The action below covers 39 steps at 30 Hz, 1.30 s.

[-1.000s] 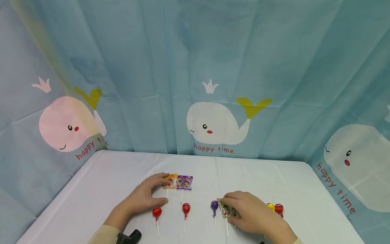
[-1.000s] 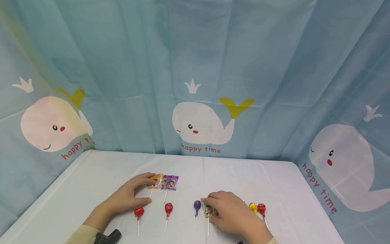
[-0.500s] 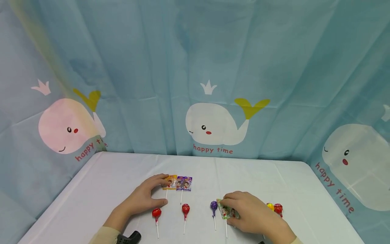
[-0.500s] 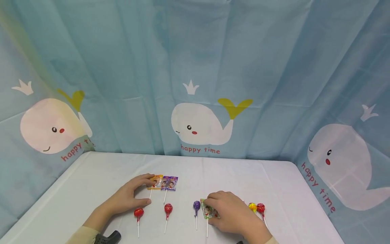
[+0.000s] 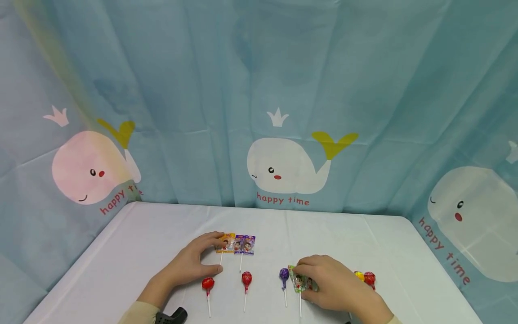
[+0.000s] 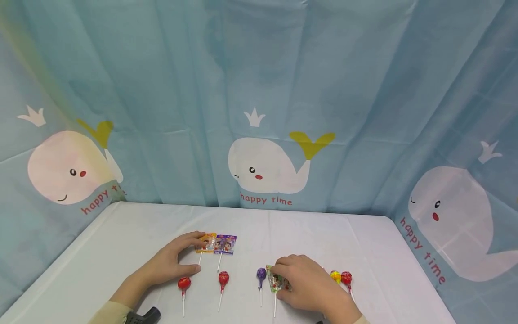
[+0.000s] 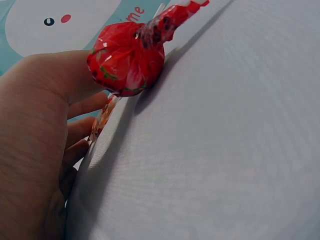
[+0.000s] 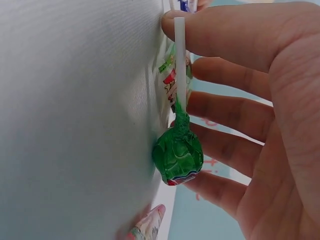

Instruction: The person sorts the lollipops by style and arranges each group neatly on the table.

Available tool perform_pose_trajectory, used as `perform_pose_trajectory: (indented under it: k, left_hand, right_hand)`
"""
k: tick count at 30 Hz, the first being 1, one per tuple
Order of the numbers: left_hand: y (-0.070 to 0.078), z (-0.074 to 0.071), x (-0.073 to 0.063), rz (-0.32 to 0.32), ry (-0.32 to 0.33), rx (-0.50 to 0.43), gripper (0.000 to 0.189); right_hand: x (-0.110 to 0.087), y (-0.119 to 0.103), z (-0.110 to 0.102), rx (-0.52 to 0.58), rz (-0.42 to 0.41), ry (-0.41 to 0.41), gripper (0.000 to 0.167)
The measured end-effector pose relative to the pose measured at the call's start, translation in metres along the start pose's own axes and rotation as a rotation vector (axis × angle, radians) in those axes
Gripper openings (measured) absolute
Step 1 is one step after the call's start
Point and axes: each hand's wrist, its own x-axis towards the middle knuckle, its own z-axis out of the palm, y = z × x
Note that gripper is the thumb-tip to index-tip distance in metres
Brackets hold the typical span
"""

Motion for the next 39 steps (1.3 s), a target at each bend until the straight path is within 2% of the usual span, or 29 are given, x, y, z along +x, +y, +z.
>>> perform_pose_trajectory:
  k: [9,19,32,39]
  left_hand:
    - [-0.002,0.002,0.002,-0.006,-0.008,0.006,0.057]
    - [-0.002,0.002,0.001,-0.009,-0.002,0.019,0.057]
    - [-0.005,0.001,-0.001,-0.001,0.006,0.026,0.056]
    - [-0.004,0.002,0.001,0.01,0.004,0.013,0.057]
  right_hand:
    - [-0.002,0.002,-0.002,-0.004,0.006,0.046,0.044]
    - [-0.002,0.004,-0.004,-0.037,-0.07,0.115,0.047]
    - [-0.001,0.004,-0.011,-0.046,-0.016,0.097,0.05]
    - [-0.001,0.004,-0.016,-0.062,-0.029,0.133,0.044]
